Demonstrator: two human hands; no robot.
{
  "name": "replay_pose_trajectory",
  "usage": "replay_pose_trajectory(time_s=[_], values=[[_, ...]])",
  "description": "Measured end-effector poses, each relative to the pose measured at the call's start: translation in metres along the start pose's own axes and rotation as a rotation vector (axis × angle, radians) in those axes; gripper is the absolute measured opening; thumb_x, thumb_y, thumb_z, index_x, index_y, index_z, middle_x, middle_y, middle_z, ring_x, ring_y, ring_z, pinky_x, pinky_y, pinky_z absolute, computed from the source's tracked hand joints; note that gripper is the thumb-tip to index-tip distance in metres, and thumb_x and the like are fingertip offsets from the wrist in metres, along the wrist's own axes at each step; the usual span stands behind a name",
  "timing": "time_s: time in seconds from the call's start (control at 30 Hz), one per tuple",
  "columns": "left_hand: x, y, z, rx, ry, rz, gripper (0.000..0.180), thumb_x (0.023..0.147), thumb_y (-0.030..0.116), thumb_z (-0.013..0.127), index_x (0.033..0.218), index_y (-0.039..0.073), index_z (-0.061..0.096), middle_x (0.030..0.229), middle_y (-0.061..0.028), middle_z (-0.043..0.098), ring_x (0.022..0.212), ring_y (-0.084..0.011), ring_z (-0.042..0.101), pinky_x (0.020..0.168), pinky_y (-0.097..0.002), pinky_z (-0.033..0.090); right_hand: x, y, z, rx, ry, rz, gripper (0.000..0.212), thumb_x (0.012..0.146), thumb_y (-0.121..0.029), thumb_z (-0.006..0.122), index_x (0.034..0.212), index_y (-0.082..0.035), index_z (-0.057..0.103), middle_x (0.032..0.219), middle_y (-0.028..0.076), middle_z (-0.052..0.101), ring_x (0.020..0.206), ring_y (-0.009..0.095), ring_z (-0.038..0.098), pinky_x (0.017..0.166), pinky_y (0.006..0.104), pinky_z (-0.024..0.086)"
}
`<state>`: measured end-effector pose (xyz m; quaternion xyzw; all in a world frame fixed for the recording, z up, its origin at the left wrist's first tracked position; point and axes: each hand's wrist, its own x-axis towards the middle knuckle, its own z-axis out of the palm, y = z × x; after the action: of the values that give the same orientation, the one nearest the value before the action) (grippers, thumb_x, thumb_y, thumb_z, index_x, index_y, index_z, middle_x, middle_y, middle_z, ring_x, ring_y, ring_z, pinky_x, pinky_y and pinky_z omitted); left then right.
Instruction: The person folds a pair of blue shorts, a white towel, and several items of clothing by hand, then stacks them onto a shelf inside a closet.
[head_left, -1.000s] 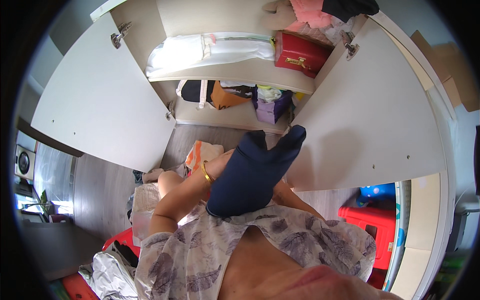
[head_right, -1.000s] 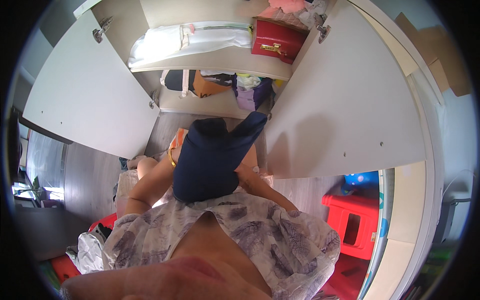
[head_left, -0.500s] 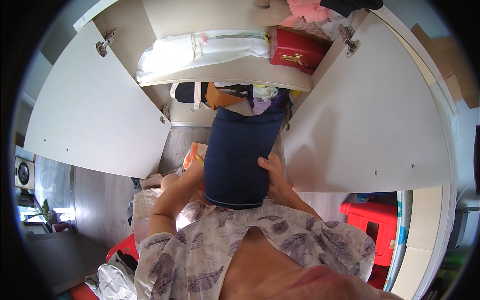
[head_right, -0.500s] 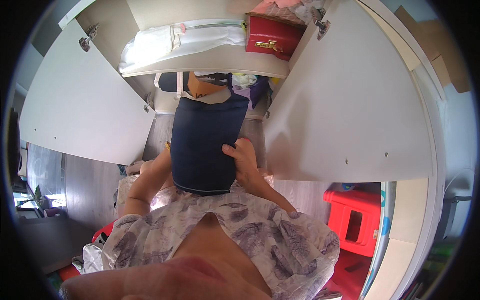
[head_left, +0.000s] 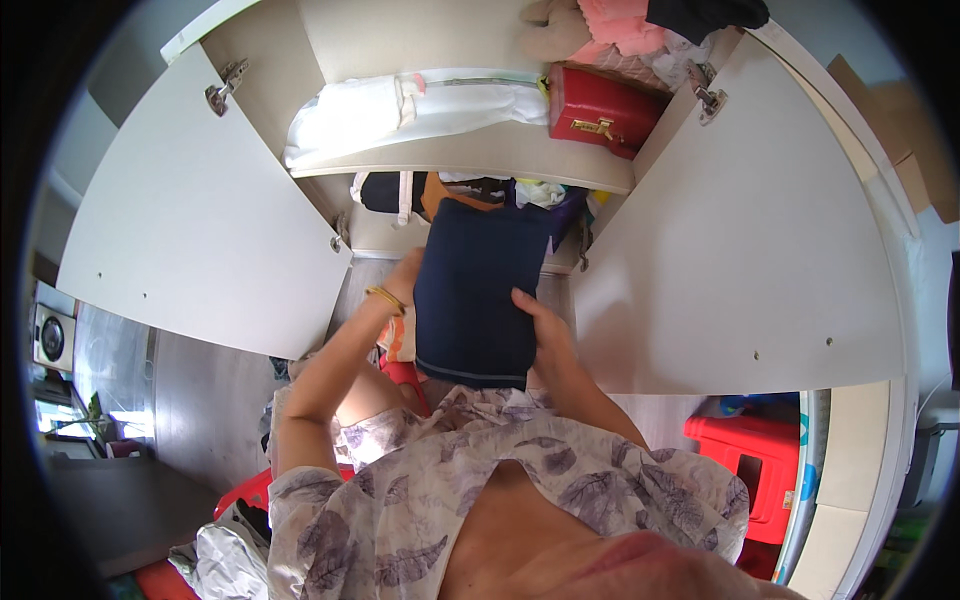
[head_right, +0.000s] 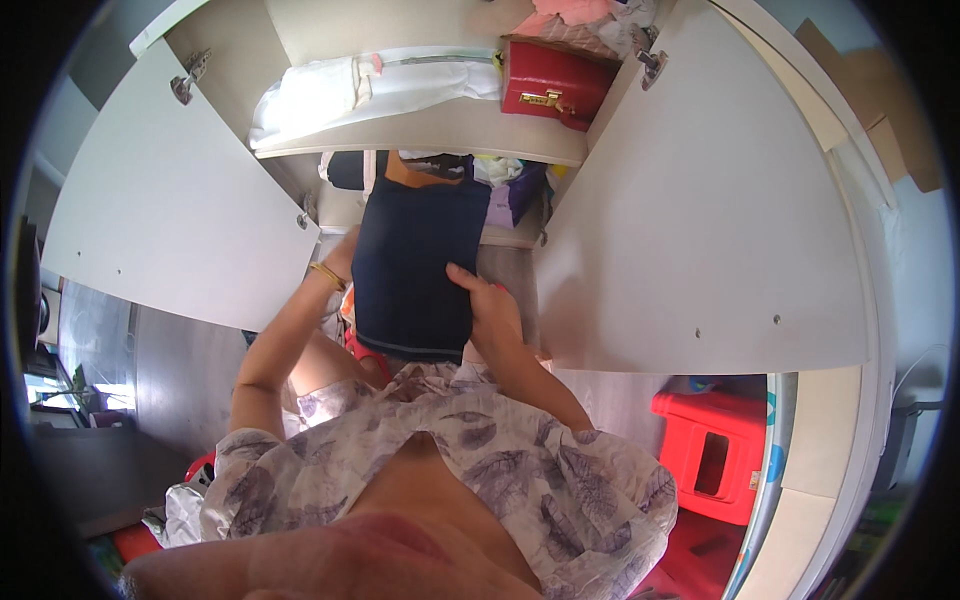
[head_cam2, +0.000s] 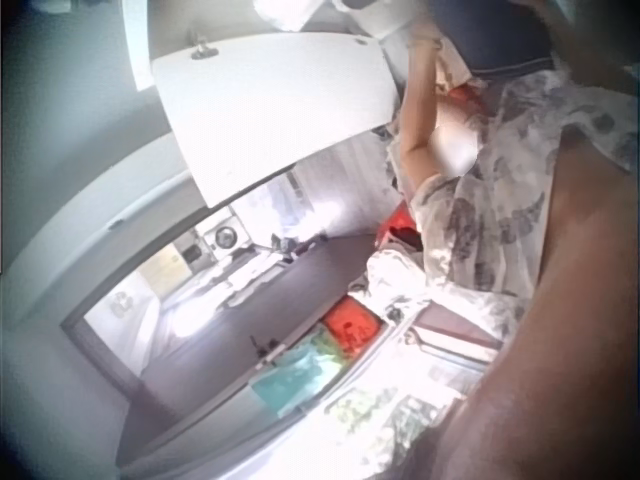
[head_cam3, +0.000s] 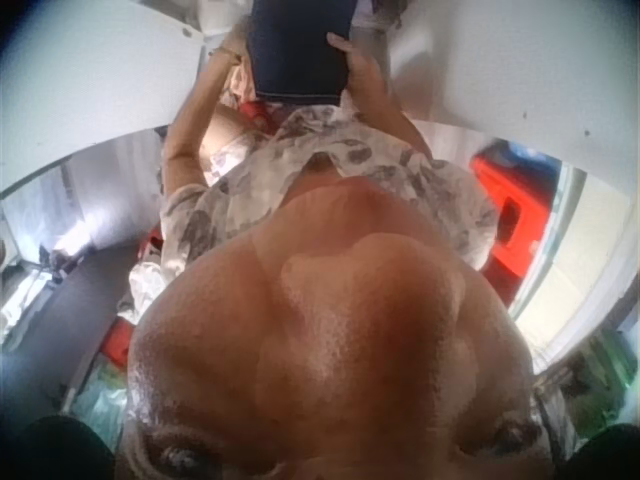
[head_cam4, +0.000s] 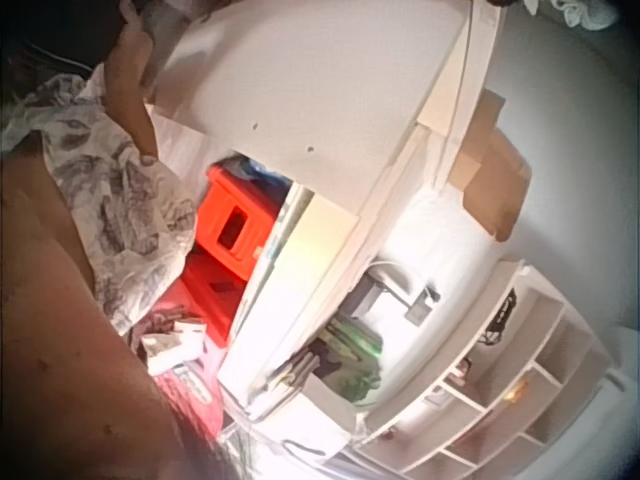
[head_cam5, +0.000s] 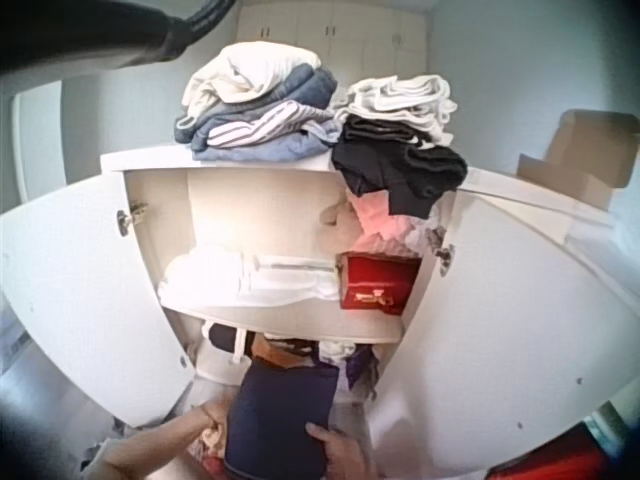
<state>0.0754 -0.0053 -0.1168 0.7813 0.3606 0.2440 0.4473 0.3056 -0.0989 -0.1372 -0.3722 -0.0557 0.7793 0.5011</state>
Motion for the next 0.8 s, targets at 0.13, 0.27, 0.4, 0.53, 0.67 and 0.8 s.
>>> replay_pose_trajectory(time_s=[0.13,0.27,0.4,0.53,0.67,0.8], values=[[0.01,-0.029,-0.053,0.07,0.181,-0.287,0.025,0.083,0.004,0.056,0.106,-0.004,0.059,0.091,-0.0116,0.065,0.082,-0.0165,0.061,0.073,-0.0267,0.047,0.057,-0.008,0.026,0.214,-0.18,0.054,0.041,0.077,-0.01,0.067,0.113,0.002,0.053,0.105,0.015,0.061,0.095,0.026,0.06,0.087,0.0372,0.049],[0.036,0.02,-0.095,0.282,0.168,-0.352,0.026,0.083,0.008,0.06,0.106,-0.005,0.059,0.089,-0.0097,0.065,0.081,-0.0141,0.061,0.072,-0.0261,0.048,0.109,-0.001,0.027,0.208,-0.189,-0.012,0.042,0.073,-0.005,0.07,0.111,0.003,0.054,0.105,0.016,0.061,0.094,0.028,0.061,0.085,0.0384,0.049],[0.101,0.057,-0.125,0.489,0.048,-0.31,0.037,0.08,0.02,0.065,0.108,-0.002,0.058,0.089,-0.0122,0.065,0.082,-0.0171,0.061,0.074,-0.0281,0.049,0.117,0.012,0.012,-0.001,-0.052,-0.068,0.042,0.073,-0.005,0.069,0.112,0.003,0.054,0.106,0.015,0.061,0.094,0.027,0.061,0.085,0.0387,0.05],[0.196,0.094,-0.135,0.88,0.111,-0.056,0.053,0.077,0.033,0.067,0.115,-0.001,0.055,0.102,-0.0183,0.061,0.093,-0.0239,0.058,0.08,-0.0312,0.047,0.101,0.002,0.009,-0.119,0.052,-0.157,0.043,0.066,0.001,0.072,0.106,0.004,0.057,0.1,0.014,0.062,0.087,0.026,0.062,0.08,0.0373,0.051],[0.29,0.122,-0.13,0.91,0.301,0.21,0.064,0.075,0.037,0.067,0.125,0.004,0.045,0.115,-0.0195,0.054,0.103,-0.0277,0.053,0.086,-0.0354,0.043,0.099,-0.015,-0.006,-0.124,0.117,-0.197,0.044,0.062,0.003,0.073,0.104,0.003,0.058,0.098,0.014,0.062,0.083,0.025,0.063,0.076,0.0368,0.052],[0.352,0.145,-0.11,0.899,0.299,0.418,0.043,0.075,0.032,0.066,0.103,0.0,0.056,0.098,-0.0208,0.059,0.094,-0.0344,0.057,0.081,-0.0401,0.045,0.09,-0.03,-0.002,-0.087,0.134,-0.247,0.044,0.062,0.002,0.074,0.104,0.003,0.058,0.097,0.013,0.063,0.083,0.024,0.062,0.076,0.0355,0.052]])
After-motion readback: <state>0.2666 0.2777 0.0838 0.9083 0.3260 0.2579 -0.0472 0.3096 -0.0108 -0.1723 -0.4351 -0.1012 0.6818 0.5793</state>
